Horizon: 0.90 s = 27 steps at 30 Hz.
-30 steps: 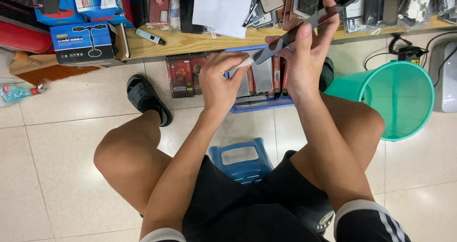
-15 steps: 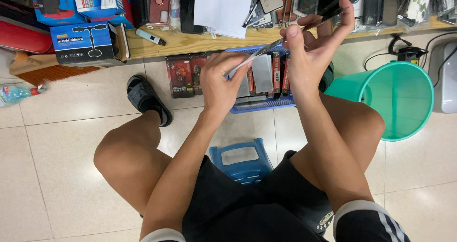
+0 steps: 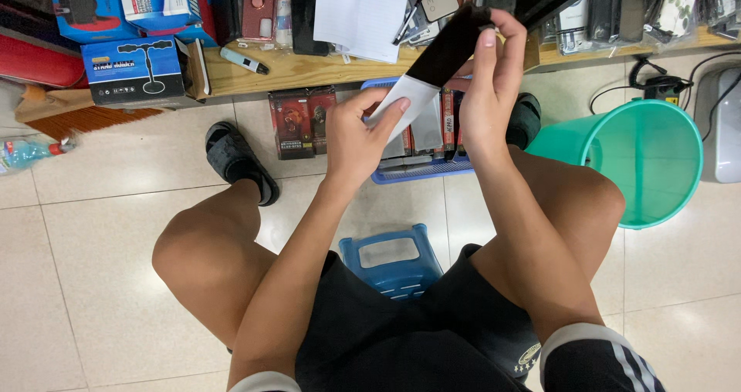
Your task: The person wipes the exterior of a phone case packaging with a cloth and then removes a screen protector from its sleeve to wipe it with the same cloth.
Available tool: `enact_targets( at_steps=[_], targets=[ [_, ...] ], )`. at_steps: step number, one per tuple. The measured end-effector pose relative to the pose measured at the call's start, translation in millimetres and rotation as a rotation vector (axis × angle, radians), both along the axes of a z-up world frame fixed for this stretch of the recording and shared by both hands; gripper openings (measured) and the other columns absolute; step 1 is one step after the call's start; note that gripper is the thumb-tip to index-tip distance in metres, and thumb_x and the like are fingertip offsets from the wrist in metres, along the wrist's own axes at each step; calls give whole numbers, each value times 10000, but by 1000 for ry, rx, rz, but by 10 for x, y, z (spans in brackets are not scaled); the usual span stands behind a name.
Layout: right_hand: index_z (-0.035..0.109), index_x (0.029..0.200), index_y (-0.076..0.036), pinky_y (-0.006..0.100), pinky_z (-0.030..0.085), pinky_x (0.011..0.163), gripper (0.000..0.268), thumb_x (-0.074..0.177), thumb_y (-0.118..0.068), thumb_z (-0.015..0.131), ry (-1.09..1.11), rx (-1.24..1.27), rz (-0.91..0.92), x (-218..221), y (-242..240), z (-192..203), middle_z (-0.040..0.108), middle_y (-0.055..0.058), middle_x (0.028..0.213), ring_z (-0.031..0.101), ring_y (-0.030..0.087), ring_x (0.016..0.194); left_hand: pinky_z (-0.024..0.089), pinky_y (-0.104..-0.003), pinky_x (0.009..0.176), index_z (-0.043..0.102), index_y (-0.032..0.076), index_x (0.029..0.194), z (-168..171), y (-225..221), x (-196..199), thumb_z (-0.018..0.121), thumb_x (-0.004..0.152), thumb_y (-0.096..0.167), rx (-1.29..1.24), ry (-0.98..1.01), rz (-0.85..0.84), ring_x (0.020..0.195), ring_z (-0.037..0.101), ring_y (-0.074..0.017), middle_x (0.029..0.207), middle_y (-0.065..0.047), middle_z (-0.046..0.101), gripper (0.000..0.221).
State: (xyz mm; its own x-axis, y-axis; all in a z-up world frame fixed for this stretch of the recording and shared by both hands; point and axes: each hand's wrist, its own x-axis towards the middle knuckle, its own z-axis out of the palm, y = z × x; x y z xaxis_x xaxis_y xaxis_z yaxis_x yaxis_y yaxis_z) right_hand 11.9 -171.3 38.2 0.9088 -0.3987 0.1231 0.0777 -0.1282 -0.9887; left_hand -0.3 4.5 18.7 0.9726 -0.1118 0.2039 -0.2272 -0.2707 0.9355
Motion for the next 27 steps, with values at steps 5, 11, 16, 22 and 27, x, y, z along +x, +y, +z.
enact_targets(
  at_steps=[5, 11, 16, 22, 27],
  targets=[
    [604, 1297, -154, 285, 614, 650, 354, 1084, -427, 528, 26, 63, 37, 47, -65, -125, 647, -10, 1072, 589, 72, 772, 490, -244, 659, 806, 101, 1053, 0, 37, 32, 742, 948, 301, -127, 264, -35, 804, 675, -48, 936, 6, 819, 235],
    [585, 1322, -116, 265, 605, 576, 357, 1076, -374, 580, 99, 21, 162, 23, -58, -200, 635, 15, 993, 596, 78, 705, 550, -232, 748, 791, 91, 1074, 48, 104, 80, 751, 922, 271, -154, 337, -14, 905, 748, -65, 1013, -24, 840, 239],
    [542, 1367, -120, 280, 626, 531, 353, 1075, -309, 598, 237, 135, 231, 44, -78, -356, 623, 22, 846, 641, 123, 561, 553, -244, 757, 756, 93, 1157, 17, 164, 120, 759, 925, 236, -101, 233, 10, 921, 760, -87, 1054, -54, 837, 273],
    [716, 1176, -54, 281, 637, 646, 446, 1110, -419, 467, 137, -195, 300, -45, 59, -35, 608, 16, 880, 615, 120, 705, 566, -238, 755, 753, 78, 1144, 51, 143, 116, 757, 925, 209, -147, 265, 9, 921, 774, -95, 1049, -59, 839, 255],
    [804, 1032, -54, 322, 590, 580, 381, 1171, -227, 495, -70, -382, 302, -60, 63, -43, 678, 91, 628, 710, 209, 598, 612, -332, 823, 784, 156, 1163, -47, 158, 120, 801, 937, 262, -148, 238, 7, 966, 758, -139, 972, -83, 826, 251]
  ],
)
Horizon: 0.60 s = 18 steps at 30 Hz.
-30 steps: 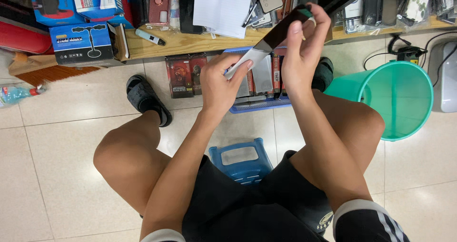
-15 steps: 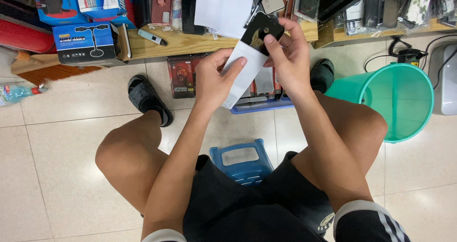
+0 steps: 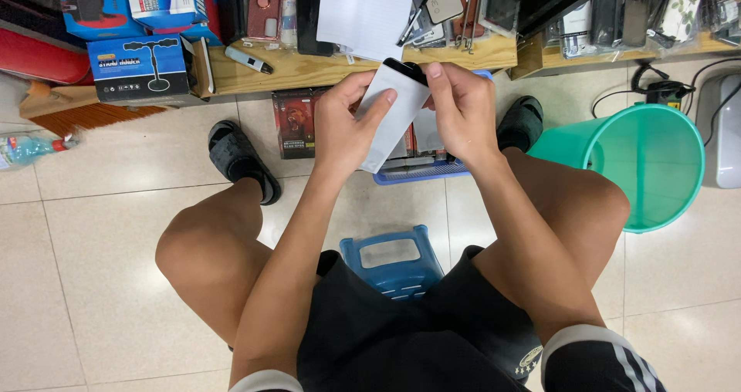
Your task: The person wipes the exterior of a phone case packaging with a cloth and then removes a screen protector from its sleeve to wipe it with the same cloth.
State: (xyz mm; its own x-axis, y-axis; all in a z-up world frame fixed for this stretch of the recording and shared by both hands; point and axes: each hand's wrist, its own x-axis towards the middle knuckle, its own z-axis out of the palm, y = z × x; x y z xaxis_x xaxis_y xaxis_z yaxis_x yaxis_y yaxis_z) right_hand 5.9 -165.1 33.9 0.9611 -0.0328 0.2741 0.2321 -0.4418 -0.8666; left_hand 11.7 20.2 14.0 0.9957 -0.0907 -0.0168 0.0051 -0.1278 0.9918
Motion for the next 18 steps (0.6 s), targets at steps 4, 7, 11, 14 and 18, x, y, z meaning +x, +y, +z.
enact_targets(
  at_steps=[4, 7, 11, 14, 18],
  targets=[
    [759, 1231, -36, 381, 650, 630, 349, 1159, -224, 475, -59, 75, 25, -15, 57, 157, 720, 160, 885, 728, 254, 699, 617, -305, 812, 787, 162, 1157, -8, 1, 5, 811, 934, 256, -31, 8, -3, 956, 749, -102, 966, -68, 828, 243],
    [789, 1123, 3, 360, 627, 600, 349, 1157, -188, 499, -73, 88, 76, -19, 31, 98, 717, 178, 886, 696, 273, 698, 616, -298, 807, 786, 164, 1157, -29, -10, 6, 811, 935, 243, -41, 9, -1, 946, 741, -91, 966, -69, 828, 237],
    [791, 1089, -1, 344, 614, 563, 311, 1145, -162, 531, -97, 84, 93, -5, 37, -1, 710, 176, 898, 685, 252, 674, 619, -307, 815, 788, 160, 1156, -26, -2, 10, 810, 939, 233, -55, 9, 6, 955, 733, -88, 976, -70, 828, 230],
    [792, 1084, 9, 331, 611, 580, 251, 1120, -146, 598, -82, 118, 116, -2, 31, -1, 706, 171, 912, 646, 210, 669, 607, -336, 854, 785, 134, 1166, -22, 10, 8, 809, 946, 225, -70, -16, 0, 981, 723, -109, 996, -97, 824, 239],
    [766, 1120, -10, 302, 592, 572, 115, 1040, -77, 718, -61, 88, 92, -14, 8, -37, 694, 146, 954, 646, 213, 666, 608, -324, 868, 783, 145, 1161, 6, 13, 9, 805, 956, 232, -83, -28, 3, 991, 724, -93, 1000, -79, 827, 224]
  ],
)
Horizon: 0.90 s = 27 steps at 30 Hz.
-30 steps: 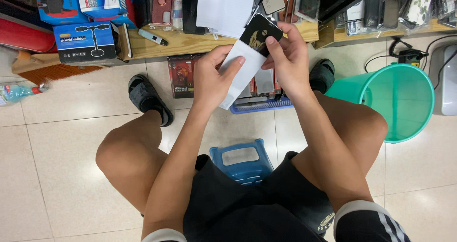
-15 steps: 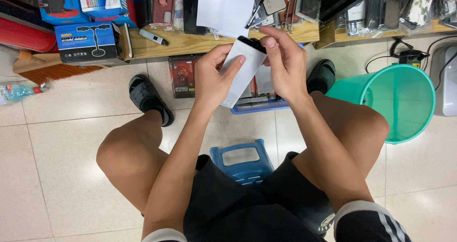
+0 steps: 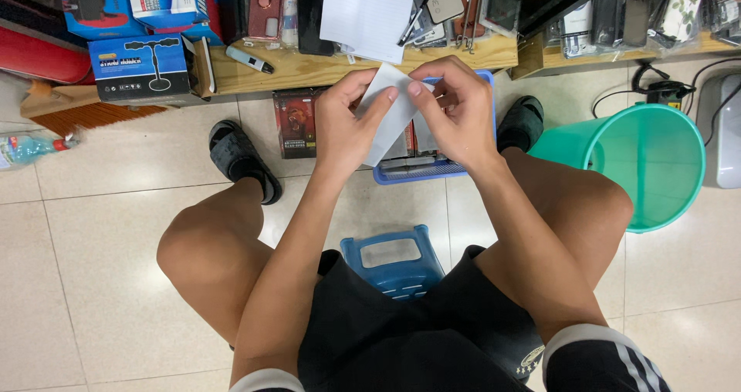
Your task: The person wipes the exterior of a phone case packaging with a cloth and then removes a screen protector from its sleeve to wipe it with the same cloth.
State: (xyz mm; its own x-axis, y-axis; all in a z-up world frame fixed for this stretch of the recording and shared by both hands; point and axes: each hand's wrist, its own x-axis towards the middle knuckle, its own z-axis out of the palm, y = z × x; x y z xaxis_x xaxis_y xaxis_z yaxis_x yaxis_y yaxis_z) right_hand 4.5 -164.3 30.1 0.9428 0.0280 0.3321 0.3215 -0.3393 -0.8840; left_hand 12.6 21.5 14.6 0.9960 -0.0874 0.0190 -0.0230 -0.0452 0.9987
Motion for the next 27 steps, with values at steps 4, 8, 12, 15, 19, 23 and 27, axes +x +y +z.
enact_targets(
  at_steps=[4, 8, 12, 15, 19, 23, 27],
  targets=[
    [755, 1133, -22, 310, 617, 637, 184, 964, -48, 823, 79, 26, 31, -28, -35, -155, 694, 128, 953, 665, 211, 739, 604, -340, 874, 778, 131, 1168, -34, 11, -9, 811, 948, 222, 14, -13, 9, 1000, 747, -131, 1002, -100, 824, 240],
    [488, 1402, -156, 177, 394, 538, 471, 1015, -170, 755, 325, 90, 36, -61, 14, 89, 601, 41, 1145, 536, 56, 671, 552, -220, 743, 613, 154, 1352, 71, -6, -36, 711, 998, 186, -14, -38, 57, 830, 717, -88, 1015, -85, 823, 368],
    [602, 1181, -91, 235, 526, 583, 279, 1010, -274, 726, 459, 65, 182, -90, 16, -149, 655, 6, 976, 597, 83, 774, 534, -227, 664, 589, 174, 1362, 109, 37, -64, 642, 1044, 178, 45, -68, 120, 793, 662, -98, 1085, -17, 721, 323],
    [635, 1102, -71, 237, 516, 643, 196, 1062, -261, 660, 466, 151, 200, -27, -42, -555, 641, -13, 937, 601, 74, 798, 530, -223, 650, 680, 144, 1223, 130, 38, -47, 645, 1023, 156, 133, -129, 185, 656, 612, -76, 1035, 18, 750, 204],
    [646, 1146, -116, 257, 442, 837, 152, 1027, -148, 557, 472, 225, -49, 122, -163, -1205, 680, -14, 1033, 577, 87, 936, 580, -324, 870, 644, 218, 1281, 89, 81, -61, 712, 983, 143, 238, -147, 218, 1154, 718, -207, 1373, -2, 603, 314],
    [637, 1240, -85, 402, 472, 824, 342, 979, -219, 460, 558, -88, -237, 106, -538, -2005, 707, 82, 1135, 638, 232, 1038, 566, -319, 905, 659, 193, 1265, 114, 62, -84, 687, 998, 216, 241, -99, 181, 1124, 713, -176, 1246, 10, 649, 270],
    [682, 1263, -111, 547, 533, 832, 353, 938, -181, 561, 751, -401, -379, -140, -957, -2931, 744, 148, 1101, 708, 430, 1016, 579, -349, 917, 682, 200, 1243, 14, 35, -113, 724, 1001, 221, 255, -124, 123, 1093, 721, -196, 1188, 17, 684, 247]
  ],
)
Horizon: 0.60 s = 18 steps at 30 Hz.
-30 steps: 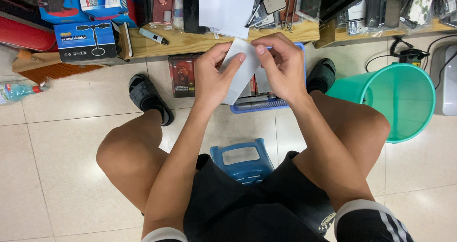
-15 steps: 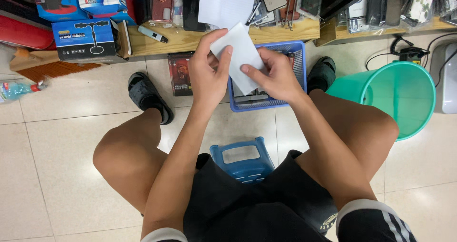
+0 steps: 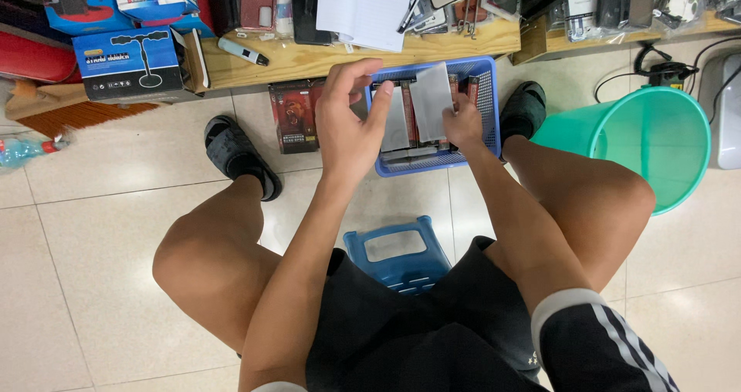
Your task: The person wipes the exterior of a phone case packaging with a cloth and then removes a screen protector from its sleeve to wipe it with the same cloth.
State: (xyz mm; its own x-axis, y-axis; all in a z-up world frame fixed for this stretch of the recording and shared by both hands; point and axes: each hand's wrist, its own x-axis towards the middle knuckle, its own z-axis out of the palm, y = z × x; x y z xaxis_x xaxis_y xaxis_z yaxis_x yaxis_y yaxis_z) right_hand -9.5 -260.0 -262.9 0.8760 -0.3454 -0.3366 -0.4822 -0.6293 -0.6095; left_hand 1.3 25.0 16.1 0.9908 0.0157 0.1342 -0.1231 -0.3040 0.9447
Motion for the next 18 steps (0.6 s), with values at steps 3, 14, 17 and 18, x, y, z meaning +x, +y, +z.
enact_targets(
  at_steps=[3, 14, 17, 18],
  targets=[
    [752, 1155, -107, 523, 582, 872, 261, 918, -191, 680, 34, -72, -61, -195, -178, -532, 770, 145, 975, 741, 415, 1005, 614, -403, 911, 691, 192, 1246, -28, -22, -40, 748, 1002, 217, -4, -5, -28, 1091, 736, -265, 1143, -8, 690, 252],
    [728, 1120, -125, 525, 623, 797, 246, 886, -202, 739, -52, -323, -225, -274, 180, -840, 732, 99, 977, 746, 382, 966, 617, -431, 894, 697, 205, 1257, -88, -32, -21, 738, 1007, 207, -5, 19, -26, 1061, 753, -271, 1123, -20, 729, 254],
    [674, 1036, -143, 483, 621, 763, 190, 890, -173, 791, -154, -420, -169, -236, 401, -642, 586, 45, 1015, 685, 333, 992, 612, -451, 891, 700, 173, 1249, -69, -48, -5, 734, 1007, 190, -5, 26, -46, 1047, 749, -301, 1115, -55, 732, 245],
    [708, 981, -165, 497, 623, 723, 140, 897, -260, 767, -117, -417, -83, -237, 493, -653, 624, 35, 925, 716, 333, 914, 610, -444, 894, 700, 179, 1243, -70, -61, -11, 734, 1007, 197, -4, 36, -48, 1053, 747, -294, 1118, -49, 732, 239]
  ],
)
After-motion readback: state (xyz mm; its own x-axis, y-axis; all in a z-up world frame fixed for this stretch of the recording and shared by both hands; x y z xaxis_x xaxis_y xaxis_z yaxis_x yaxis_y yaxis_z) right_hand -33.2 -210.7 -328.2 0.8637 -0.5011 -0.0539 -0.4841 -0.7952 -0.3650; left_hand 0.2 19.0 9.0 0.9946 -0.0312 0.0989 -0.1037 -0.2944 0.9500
